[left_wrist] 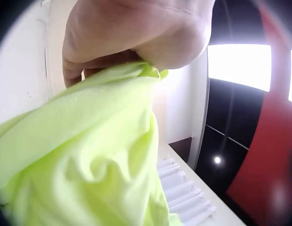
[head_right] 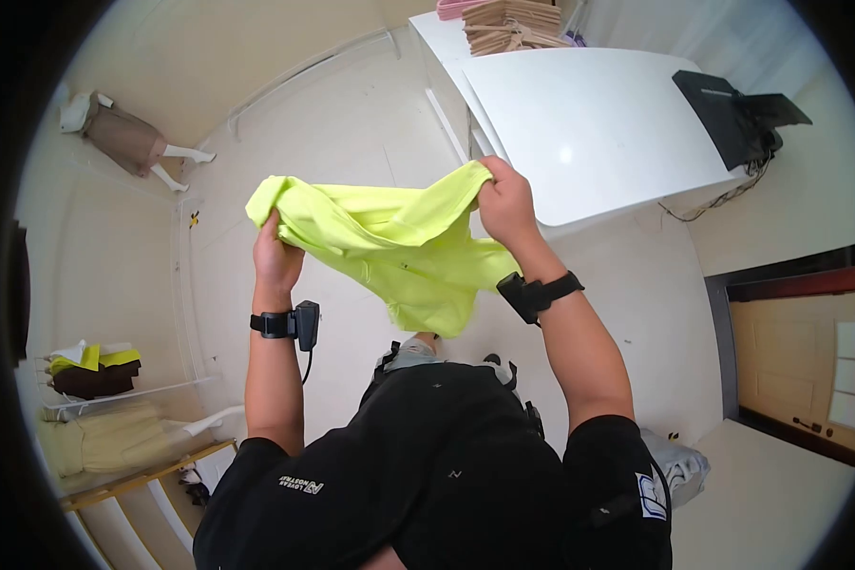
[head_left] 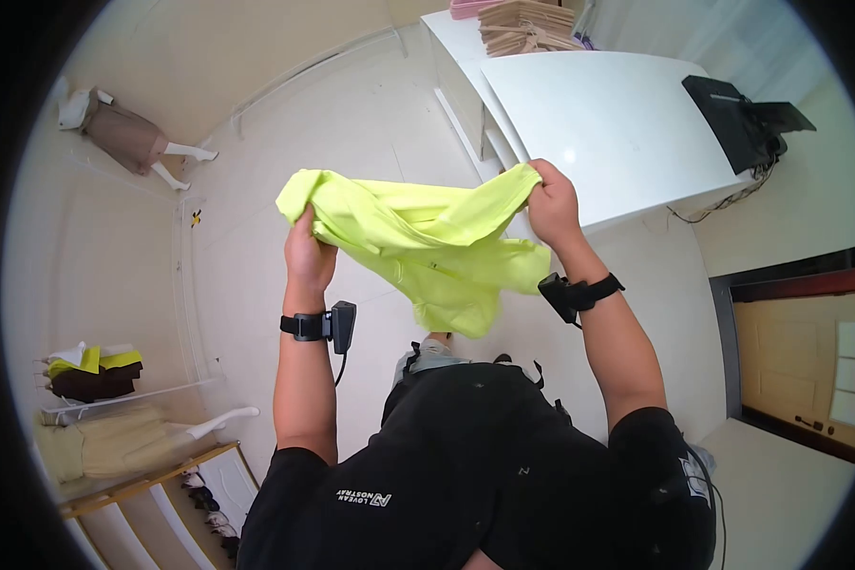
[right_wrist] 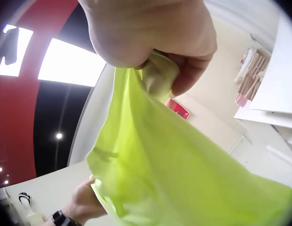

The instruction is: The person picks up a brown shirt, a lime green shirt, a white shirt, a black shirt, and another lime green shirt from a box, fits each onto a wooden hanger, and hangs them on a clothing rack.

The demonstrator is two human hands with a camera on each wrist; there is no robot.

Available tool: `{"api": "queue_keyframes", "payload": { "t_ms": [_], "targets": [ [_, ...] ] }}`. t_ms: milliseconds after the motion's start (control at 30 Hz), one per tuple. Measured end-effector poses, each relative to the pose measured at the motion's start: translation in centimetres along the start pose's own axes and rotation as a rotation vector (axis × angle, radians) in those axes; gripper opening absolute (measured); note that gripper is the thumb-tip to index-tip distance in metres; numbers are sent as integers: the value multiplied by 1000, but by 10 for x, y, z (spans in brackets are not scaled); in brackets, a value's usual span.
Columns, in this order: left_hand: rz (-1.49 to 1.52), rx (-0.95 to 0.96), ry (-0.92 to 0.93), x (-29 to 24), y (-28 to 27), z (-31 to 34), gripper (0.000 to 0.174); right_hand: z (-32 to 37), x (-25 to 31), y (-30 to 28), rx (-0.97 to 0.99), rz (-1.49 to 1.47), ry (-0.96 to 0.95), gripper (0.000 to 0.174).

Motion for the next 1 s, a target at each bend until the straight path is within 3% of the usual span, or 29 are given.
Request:
{"api": "queue_keyframes", "payload": {
  "t_ms": [67, 133, 233, 400, 467, 533, 600, 633, 667, 700, 733, 767, 800, 867, 933, 1000],
  "targets": [
    [-242, -235, 23, -7, -10, -19, 41, -28, 13, 15, 25, -39, 44, 19],
    [-251, -228, 30, -14, -31, -52, 39, -58, 23, 30, -74, -327, 244, 19],
    [-331, -196, 21, -39, -41, -105, 32, -109, 11, 39, 29, -294, 171, 19],
    [-452, -135, 209, -88, -39, -147, 26, -165, 44, 58, 51, -258, 136, 16],
    [-264, 27, 256, -124, -22, -146, 27, -192, 70, 42, 65, -402, -22, 11],
    [-85, 259, 425, -160, 18, -117, 28, -201, 132, 25, 274, -790, -433, 23],
    [-73, 261, 500, -192, 52, -91, 28, -208, 126, 18, 179, -1312, -461, 24],
    [-69, 263, 517, -194, 49, -103, 28, -238, 72, -11, 207, -1113, -392, 36],
    [-99, 386, 578, -195, 40, -120, 29, -257, 15, -2, 52, -818, -219, 42],
    [-136, 505, 636, -193, 32, -139, 31, -261, -45, 25, -187, -433, 110, 42],
    [-96, 392, 565, -188, 18, -156, 32, -241, -88, 53, -216, 72, 236, 37],
    [-42, 400, 490, -183, 9, -169, 30, -237, -203, 53, -61, 50, 412, 31],
    [8, 406, 411, -178, 2, -177, 28, -257, -203, 59, -51, 33, 397, 31],
    [27, 168, 293, -161, -13, -184, 24, -294, -201, 78, 27, -167, 400, 30],
    [-251, -138, 109, -133, -58, -208, 27, -317, -200, 102, 112, -376, 435, 29],
    [-752, -303, 88, -96, -113, -234, 37, -304, -191, 132, 180, -592, 483, 28]
  ]
}}
Point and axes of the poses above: each hand's wrist, its own z-axis away from the middle knuckle, its own y-axis out of the palm, x = y × z, the point moved 1 cm from there along -z, towards the middle knuckle, and after that the axes turned 15 degrees about -y, right-handed, at the moved point
